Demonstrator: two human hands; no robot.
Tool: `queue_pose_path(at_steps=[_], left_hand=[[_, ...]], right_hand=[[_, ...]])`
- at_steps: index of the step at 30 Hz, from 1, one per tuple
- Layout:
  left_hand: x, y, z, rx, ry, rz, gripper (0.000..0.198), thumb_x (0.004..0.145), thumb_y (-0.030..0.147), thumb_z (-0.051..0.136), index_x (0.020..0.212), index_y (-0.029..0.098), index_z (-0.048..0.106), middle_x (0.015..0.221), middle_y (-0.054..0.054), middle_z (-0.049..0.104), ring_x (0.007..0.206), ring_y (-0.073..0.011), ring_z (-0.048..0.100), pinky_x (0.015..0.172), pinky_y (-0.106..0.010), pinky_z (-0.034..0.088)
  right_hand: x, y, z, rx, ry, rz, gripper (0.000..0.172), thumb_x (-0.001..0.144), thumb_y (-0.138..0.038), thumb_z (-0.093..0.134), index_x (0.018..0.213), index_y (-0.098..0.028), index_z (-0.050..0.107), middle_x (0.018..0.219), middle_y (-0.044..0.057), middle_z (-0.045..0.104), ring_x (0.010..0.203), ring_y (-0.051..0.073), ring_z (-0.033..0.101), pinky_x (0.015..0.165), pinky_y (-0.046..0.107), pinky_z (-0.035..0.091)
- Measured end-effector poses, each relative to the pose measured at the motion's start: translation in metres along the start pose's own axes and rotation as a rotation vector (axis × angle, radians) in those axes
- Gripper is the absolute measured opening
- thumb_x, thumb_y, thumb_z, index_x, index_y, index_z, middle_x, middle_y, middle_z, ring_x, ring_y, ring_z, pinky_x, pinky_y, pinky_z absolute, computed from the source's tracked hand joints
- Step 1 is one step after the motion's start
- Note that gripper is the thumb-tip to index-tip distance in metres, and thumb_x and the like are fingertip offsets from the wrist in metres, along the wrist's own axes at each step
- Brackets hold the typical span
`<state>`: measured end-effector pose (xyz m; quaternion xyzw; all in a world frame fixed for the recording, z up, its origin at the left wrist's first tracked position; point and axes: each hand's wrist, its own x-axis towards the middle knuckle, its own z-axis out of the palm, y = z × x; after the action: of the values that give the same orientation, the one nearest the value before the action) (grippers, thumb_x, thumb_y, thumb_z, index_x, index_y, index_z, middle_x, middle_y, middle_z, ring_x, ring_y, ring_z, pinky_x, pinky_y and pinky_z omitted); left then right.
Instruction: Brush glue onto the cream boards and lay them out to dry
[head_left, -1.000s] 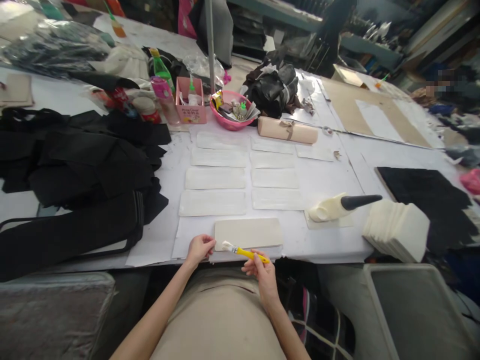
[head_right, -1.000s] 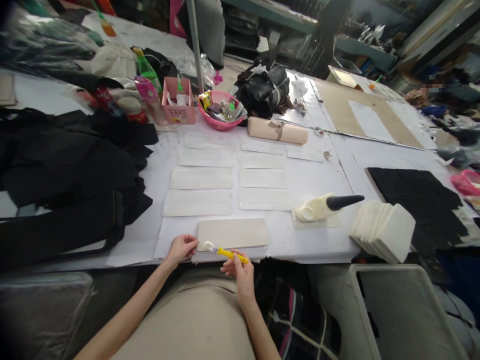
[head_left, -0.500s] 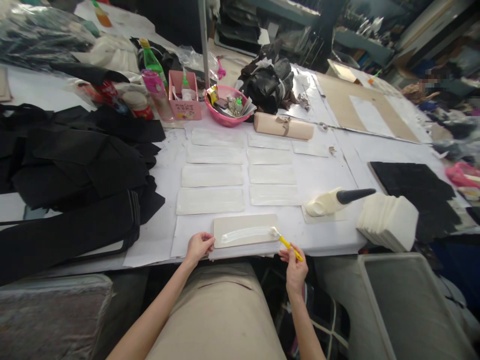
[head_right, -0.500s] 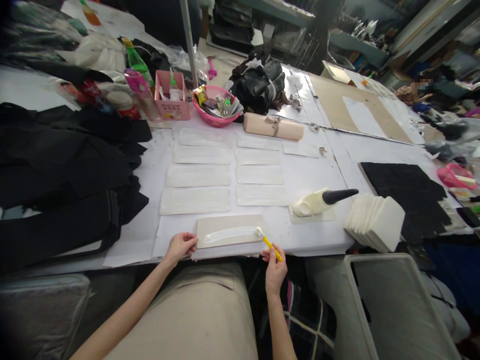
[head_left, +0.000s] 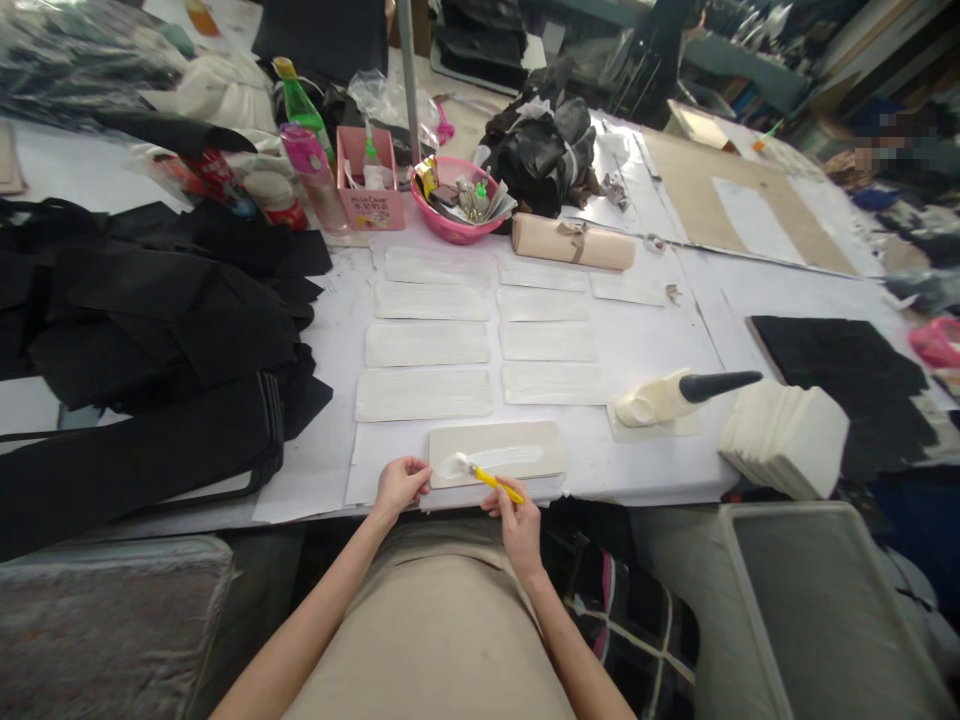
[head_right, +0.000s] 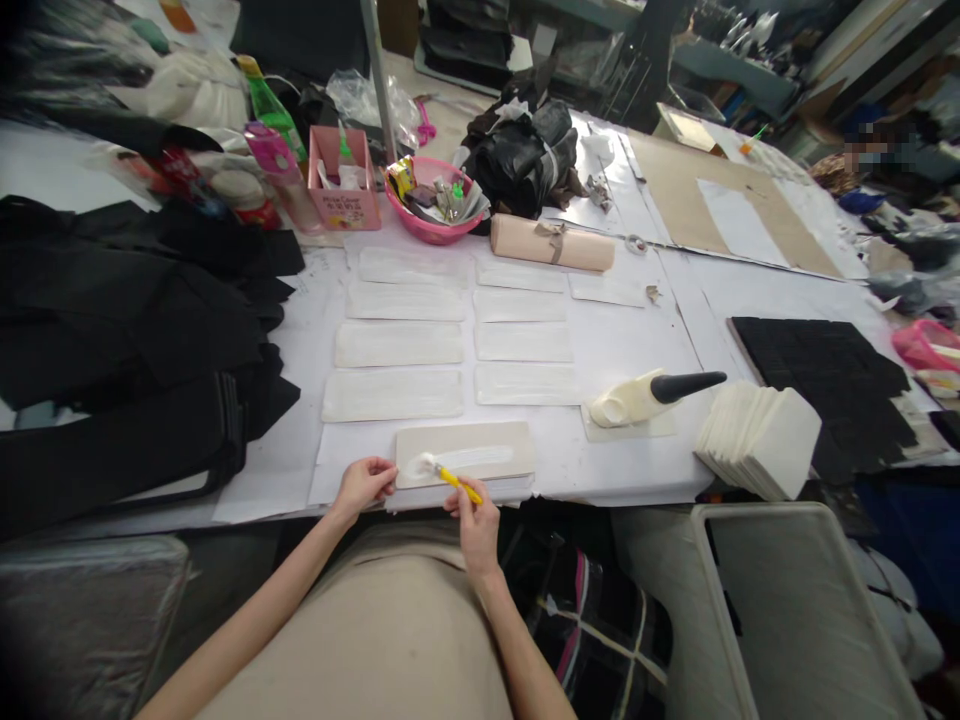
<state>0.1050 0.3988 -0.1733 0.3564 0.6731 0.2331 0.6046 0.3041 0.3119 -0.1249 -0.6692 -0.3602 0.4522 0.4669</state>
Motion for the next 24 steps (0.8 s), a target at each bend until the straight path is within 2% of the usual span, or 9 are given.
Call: queue_pose_path(at_steps=[5,7,8,10,14,16,18,21,24], left_hand=[[0.000,0.000,0.000,0.002,-0.002,0.001,0.015,0.065,0.028,0.065,0.071,0.015,0.060,0.047,0.000,0.062,0.041,-0.0130,0.057,0.035,-0.019,0.041],[0.000,0.000,0.000,0.006,-0.003,0.002,0.015,0.066,0.028,0.065,0.071,0.015,0.060,0.047,0.000,0.062,0.043,-0.0137,0.059,0.036,-0.019,0.041],[0.000,0.000,-0.001,0.009,-0.004,0.003,0.015,0.066,0.028,0.065,0.071,0.014,0.060,0.048,-0.001,0.062,0.043,-0.0140,0.059,0.036,-0.019,0.042],[0.000,0.001,-0.001,0.015,-0.004,0.007,0.015,0.066,0.028,0.065,0.071,0.014,0.061,0.048,-0.001,0.062,0.044,-0.0144,0.060,0.036,-0.020,0.042],[0.001,-0.001,0.000,0.017,0.003,0.012,0.014,0.066,0.028,0.065,0.071,0.015,0.061,0.048,0.000,0.062,0.043,-0.0144,0.060,0.036,-0.020,0.042],[0.001,-0.002,0.001,0.016,0.005,0.010,0.013,0.067,0.027,0.065,0.071,0.015,0.060,0.047,0.000,0.062,0.041,-0.0145,0.059,0.036,-0.020,0.042],[0.002,-0.004,0.001,0.014,0.006,0.005,0.012,0.067,0.026,0.065,0.071,0.016,0.060,0.047,0.000,0.062,0.041,-0.0146,0.059,0.037,-0.021,0.043],[0.004,-0.007,0.002,0.009,0.016,-0.002,0.011,0.067,0.026,0.065,0.071,0.016,0.060,0.048,0.001,0.063,0.043,-0.0148,0.061,0.040,-0.021,0.047],[0.005,-0.011,0.003,0.009,0.021,-0.003,0.011,0.069,0.026,0.064,0.072,0.016,0.060,0.049,0.000,0.064,0.044,-0.0148,0.062,0.042,-0.022,0.048]], right_hand=[[0.024,0.010,-0.078,-0.067,0.450,-0.003,0.045,0.087,-0.052,0.058,0.110,-0.012,0.059,0.075,0.006,0.070,0.065,0.021,0.070,0.057,0.030,0.056],[0.025,0.006,-0.093,-0.113,0.549,-0.036,0.045,0.087,-0.051,0.058,0.110,-0.012,0.059,0.075,0.007,0.070,0.065,0.021,0.070,0.060,0.031,0.057],[0.023,0.002,-0.092,-0.130,0.550,-0.057,0.044,0.088,-0.050,0.057,0.110,-0.013,0.059,0.076,0.006,0.070,0.066,0.021,0.070,0.062,0.031,0.057],[0.018,-0.008,-0.073,-0.132,0.446,-0.093,0.039,0.090,-0.047,0.055,0.110,-0.014,0.059,0.078,0.006,0.071,0.069,0.020,0.070,0.064,0.030,0.057],[0.012,-0.021,-0.001,-0.026,0.064,-0.113,0.032,0.094,-0.043,0.051,0.110,-0.017,0.060,0.076,0.003,0.069,0.069,0.017,0.068,0.062,0.028,0.056],[0.014,-0.021,0.030,0.024,-0.035,-0.105,0.030,0.095,-0.041,0.051,0.110,-0.017,0.060,0.075,0.003,0.069,0.068,0.017,0.068,0.062,0.027,0.056],[0.019,-0.018,0.048,0.068,-0.064,-0.084,0.030,0.094,-0.042,0.051,0.109,-0.017,0.060,0.073,0.002,0.069,0.067,0.016,0.068,0.062,0.027,0.056],[0.030,-0.011,0.049,0.095,-0.050,-0.052,0.032,0.092,-0.044,0.053,0.108,-0.017,0.060,0.071,0.002,0.069,0.065,0.017,0.069,0.060,0.027,0.055],[0.040,-0.003,0.023,0.071,0.074,-0.044,0.036,0.090,-0.047,0.055,0.107,-0.015,0.059,0.072,0.003,0.069,0.065,0.018,0.069,0.058,0.027,0.055]])
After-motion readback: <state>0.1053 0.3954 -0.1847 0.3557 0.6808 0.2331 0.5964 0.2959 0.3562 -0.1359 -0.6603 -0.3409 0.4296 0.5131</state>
